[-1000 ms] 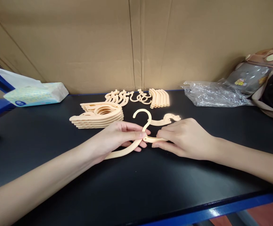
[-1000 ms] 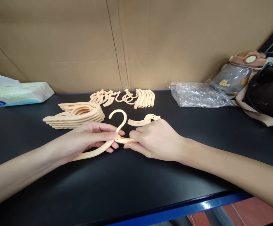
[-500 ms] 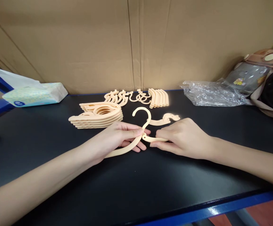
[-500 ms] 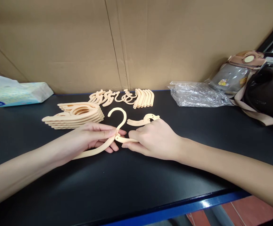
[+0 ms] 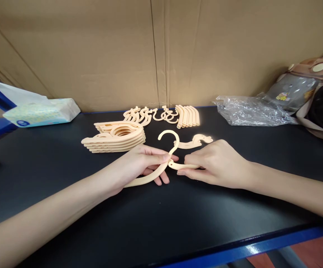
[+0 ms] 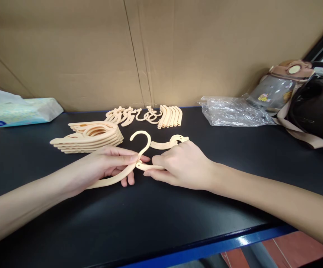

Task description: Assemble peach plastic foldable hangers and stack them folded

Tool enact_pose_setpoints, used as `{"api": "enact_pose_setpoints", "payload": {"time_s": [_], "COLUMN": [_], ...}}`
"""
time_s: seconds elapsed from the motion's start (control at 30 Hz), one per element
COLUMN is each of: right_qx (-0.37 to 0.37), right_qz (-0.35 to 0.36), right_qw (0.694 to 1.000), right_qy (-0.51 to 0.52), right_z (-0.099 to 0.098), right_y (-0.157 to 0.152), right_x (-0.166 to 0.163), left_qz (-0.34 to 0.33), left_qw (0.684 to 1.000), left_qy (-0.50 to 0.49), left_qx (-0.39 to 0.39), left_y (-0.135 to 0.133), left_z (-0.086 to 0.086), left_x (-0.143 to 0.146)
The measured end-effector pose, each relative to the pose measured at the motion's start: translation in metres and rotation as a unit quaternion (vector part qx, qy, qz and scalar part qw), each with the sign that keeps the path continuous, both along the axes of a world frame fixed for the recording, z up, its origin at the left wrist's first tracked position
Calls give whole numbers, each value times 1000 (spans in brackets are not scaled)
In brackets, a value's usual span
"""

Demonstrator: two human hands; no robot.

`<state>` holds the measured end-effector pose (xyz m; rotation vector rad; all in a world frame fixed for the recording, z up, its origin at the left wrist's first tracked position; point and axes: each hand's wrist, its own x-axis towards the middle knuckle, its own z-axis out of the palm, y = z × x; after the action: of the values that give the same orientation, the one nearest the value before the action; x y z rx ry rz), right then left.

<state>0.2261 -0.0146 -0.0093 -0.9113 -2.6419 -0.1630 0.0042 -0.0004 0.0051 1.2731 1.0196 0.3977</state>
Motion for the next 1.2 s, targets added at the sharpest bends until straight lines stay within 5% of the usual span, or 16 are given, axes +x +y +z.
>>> {"api": "enact_pose_setpoints", "payload": {"time_s": [0.77, 1.2], "right_qx": [-50, -32], "right_qz": [-17, 18], "right_qw": [999, 999], "right_qy": [-9, 10], "right_z": [2, 0], "right_y": [2, 7], "right_x": [0, 5], "left_qz": [-19, -71], "left_qw": [1000, 989], "left_qy": [15, 72], "left_qx": [4, 104], "left_y": [0, -4], "left_z": [0, 2], "left_x": [0, 5]}}
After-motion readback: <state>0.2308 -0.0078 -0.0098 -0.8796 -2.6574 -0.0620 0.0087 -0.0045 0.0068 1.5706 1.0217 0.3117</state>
